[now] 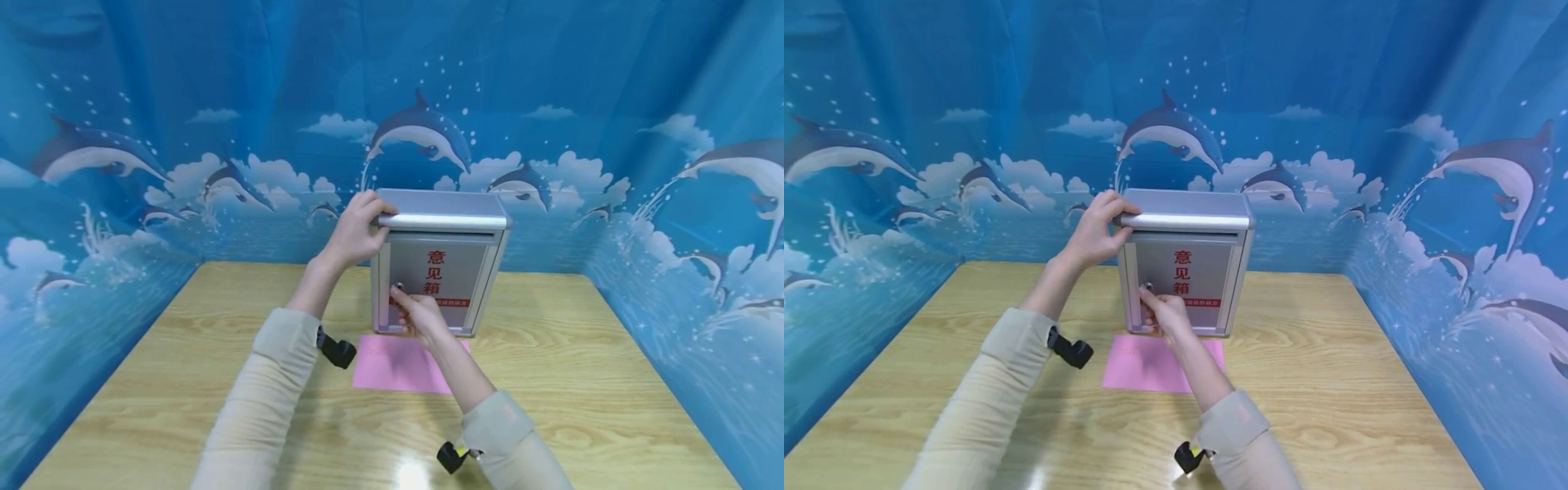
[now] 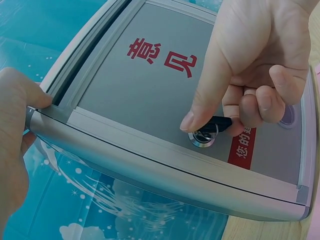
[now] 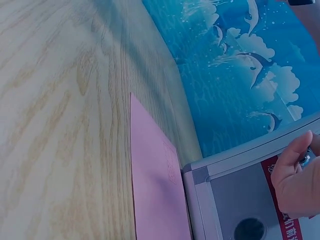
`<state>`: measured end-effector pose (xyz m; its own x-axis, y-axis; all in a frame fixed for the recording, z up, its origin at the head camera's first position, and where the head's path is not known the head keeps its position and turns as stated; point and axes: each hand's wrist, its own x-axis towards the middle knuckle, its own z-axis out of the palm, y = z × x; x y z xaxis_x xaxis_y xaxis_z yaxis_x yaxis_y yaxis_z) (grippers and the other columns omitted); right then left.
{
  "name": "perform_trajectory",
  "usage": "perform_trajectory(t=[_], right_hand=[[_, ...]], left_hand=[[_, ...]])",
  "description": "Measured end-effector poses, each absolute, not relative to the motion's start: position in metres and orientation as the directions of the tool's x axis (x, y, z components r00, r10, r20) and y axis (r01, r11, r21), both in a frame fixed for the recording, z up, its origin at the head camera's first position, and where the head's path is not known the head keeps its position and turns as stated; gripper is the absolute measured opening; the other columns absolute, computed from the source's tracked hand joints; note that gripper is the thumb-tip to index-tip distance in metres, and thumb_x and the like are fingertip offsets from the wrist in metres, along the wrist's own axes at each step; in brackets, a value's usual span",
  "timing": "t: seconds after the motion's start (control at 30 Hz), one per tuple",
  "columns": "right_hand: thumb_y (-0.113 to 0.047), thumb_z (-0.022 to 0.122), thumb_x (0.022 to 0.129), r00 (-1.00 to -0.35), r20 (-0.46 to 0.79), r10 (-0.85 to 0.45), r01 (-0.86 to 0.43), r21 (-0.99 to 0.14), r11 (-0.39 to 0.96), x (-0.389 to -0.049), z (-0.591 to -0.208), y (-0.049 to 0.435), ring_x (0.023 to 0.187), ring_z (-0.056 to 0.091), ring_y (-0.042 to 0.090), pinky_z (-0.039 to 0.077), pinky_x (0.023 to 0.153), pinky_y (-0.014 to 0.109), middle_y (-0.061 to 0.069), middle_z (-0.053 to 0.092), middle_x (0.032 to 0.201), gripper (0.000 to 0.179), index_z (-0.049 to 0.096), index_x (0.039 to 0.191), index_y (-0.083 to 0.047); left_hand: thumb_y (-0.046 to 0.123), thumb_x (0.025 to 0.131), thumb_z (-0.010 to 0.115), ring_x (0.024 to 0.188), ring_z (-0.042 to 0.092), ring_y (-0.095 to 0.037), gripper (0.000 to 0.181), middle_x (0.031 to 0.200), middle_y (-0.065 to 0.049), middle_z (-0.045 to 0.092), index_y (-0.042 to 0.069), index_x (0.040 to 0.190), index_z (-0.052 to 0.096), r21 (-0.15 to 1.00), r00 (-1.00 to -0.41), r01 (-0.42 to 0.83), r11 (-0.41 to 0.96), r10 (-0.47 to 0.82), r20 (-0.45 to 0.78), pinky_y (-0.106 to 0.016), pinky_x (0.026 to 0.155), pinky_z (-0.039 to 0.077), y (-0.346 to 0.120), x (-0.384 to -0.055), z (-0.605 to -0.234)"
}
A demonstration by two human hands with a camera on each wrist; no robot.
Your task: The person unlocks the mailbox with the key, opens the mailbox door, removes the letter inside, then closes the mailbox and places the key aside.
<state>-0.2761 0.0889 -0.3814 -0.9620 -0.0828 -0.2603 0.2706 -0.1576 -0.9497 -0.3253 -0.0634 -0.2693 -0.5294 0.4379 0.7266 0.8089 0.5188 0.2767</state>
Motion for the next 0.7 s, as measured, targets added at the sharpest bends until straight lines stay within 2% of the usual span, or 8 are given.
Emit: perform_trajectory(t=[0.23, 0.5, 0.7], right_hand=[[-0.029, 0.065, 0.087, -0.962, -0.262, -0.075, 0.271, -0.947, -0.175, -0.2770, -0.3833, 0.0869, 0.045, 0.040, 0.006, 0.038, 0.038, 0.017, -0.003, 0.041, 0.054, 0.031, 0.049, 0.070, -0.007], [-0.027, 0.065, 0.087, -0.968, -0.238, -0.080, 0.248, -0.956, -0.155, -0.2778, -0.3852, 0.0843, 0.042, 0.038, 0.005, 0.038, 0.036, 0.017, -0.004, 0.038, 0.053, 0.031, 0.049, 0.070, -0.006], [-0.024, 0.066, 0.086, -0.973, -0.227, -0.049, 0.232, -0.960, -0.153, -0.2780, -0.3844, 0.0821, 0.040, 0.038, 0.005, 0.038, 0.035, 0.017, -0.004, 0.038, 0.052, 0.034, 0.046, 0.064, -0.007]], left_hand=[[-0.008, 0.077, 0.059, 0.094, 0.048, -0.025, 0.025, 0.097, -0.011, 0.056, 0.000, 0.100, 0.064, 0.280, -0.532, 0.807, 0.519, 0.434, 0.728, -0.037, 0.084, 0.040, -0.0642, -0.3242, -0.2693], [-0.008, 0.078, 0.059, 0.093, 0.047, -0.025, 0.024, 0.096, -0.010, 0.056, 0.001, 0.100, 0.064, 0.278, -0.529, 0.808, 0.520, 0.431, 0.731, -0.037, 0.083, 0.040, -0.0648, -0.3247, -0.2711], [-0.008, 0.079, 0.059, 0.093, 0.047, -0.025, 0.024, 0.096, -0.010, 0.056, 0.001, 0.100, 0.064, 0.282, -0.527, 0.813, 0.510, 0.436, 0.730, -0.038, 0.083, 0.040, -0.0638, -0.3242, -0.2711]])
